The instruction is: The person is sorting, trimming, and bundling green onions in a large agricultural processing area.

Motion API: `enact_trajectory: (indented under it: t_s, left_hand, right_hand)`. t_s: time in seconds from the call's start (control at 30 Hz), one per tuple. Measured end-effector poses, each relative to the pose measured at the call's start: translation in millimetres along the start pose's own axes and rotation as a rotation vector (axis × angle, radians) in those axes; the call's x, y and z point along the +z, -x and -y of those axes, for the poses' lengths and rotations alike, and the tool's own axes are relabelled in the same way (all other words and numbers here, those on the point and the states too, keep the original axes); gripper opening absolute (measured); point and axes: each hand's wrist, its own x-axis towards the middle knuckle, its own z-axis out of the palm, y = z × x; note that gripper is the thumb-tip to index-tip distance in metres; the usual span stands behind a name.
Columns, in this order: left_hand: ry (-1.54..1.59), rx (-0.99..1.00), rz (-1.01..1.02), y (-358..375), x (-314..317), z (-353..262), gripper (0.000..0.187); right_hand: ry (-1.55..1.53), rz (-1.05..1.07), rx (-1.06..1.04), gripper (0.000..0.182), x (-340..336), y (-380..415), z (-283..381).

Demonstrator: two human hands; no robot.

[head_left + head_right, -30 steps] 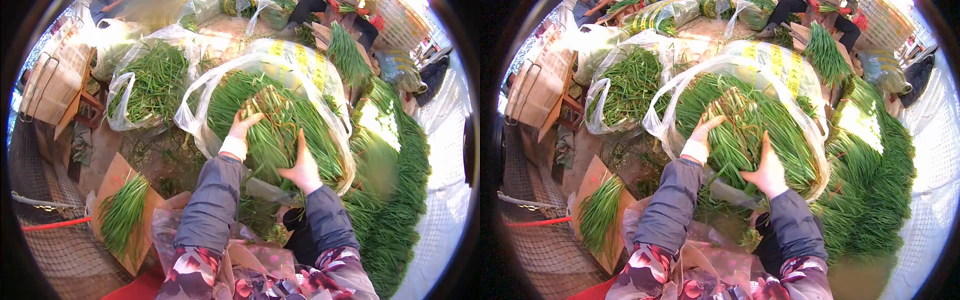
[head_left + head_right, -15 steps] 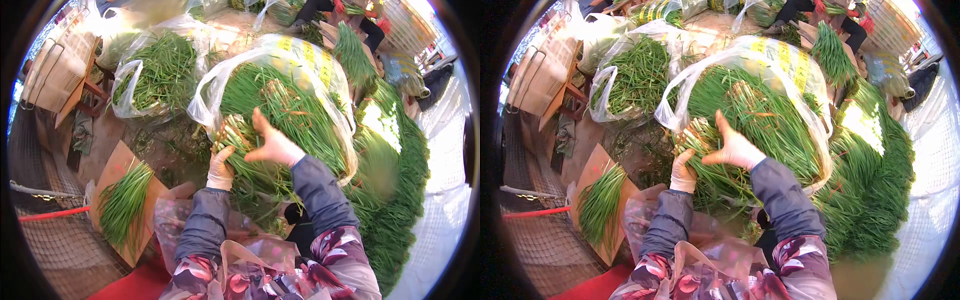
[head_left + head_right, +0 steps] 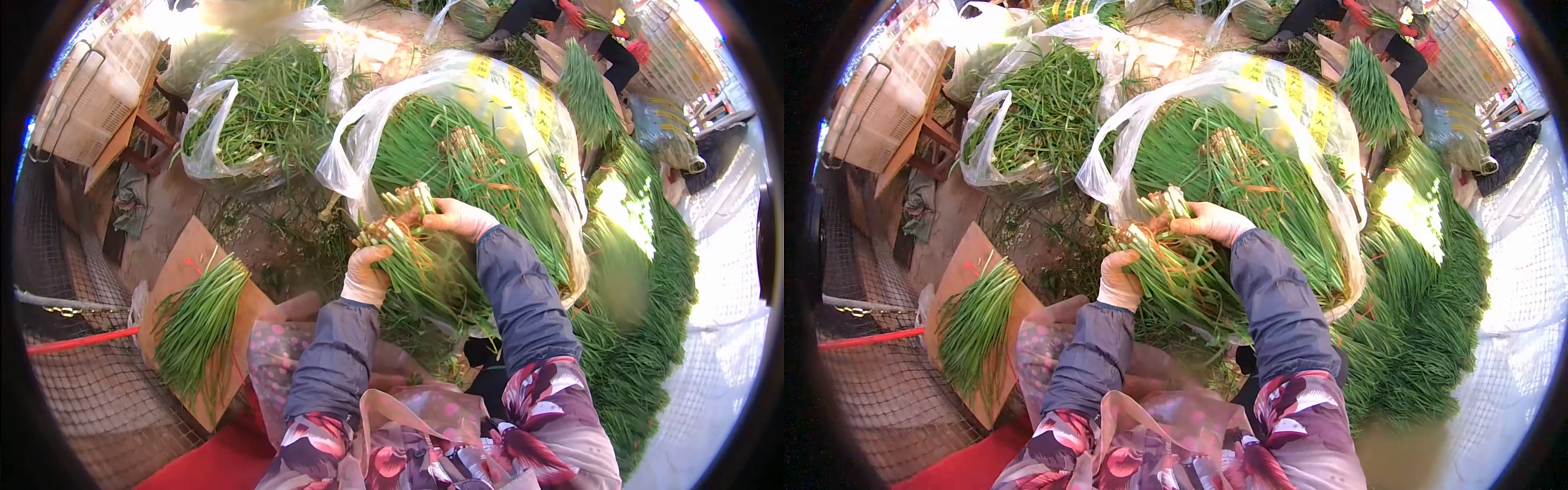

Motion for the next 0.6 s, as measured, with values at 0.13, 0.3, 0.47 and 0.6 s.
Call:
enact_trajectory:
  t_s: [0.13,0.3,0.47,0.6]
  left_hand:
    - [0.003,0.001,0.108,0,-6,1,0.063]
    - [-0.092,0.108,0.044,5,1,1,0.068]
    - [-0.387,0.186,0.033,-9,16,13,0.082]
    - [-0.236,0.140,0.052,-5,56,16,0.088]
  right_hand:
    - [-0.146,0.069,-0.051,0.065,18,11,7]
    - [0.079,-0.433,-0.046,0.060,15,47,33]
    - [0.539,-0.386,-0.157,0.120,43,48,27]
    - [0.872,-0.583,-0.158,0.135,100,70,57]
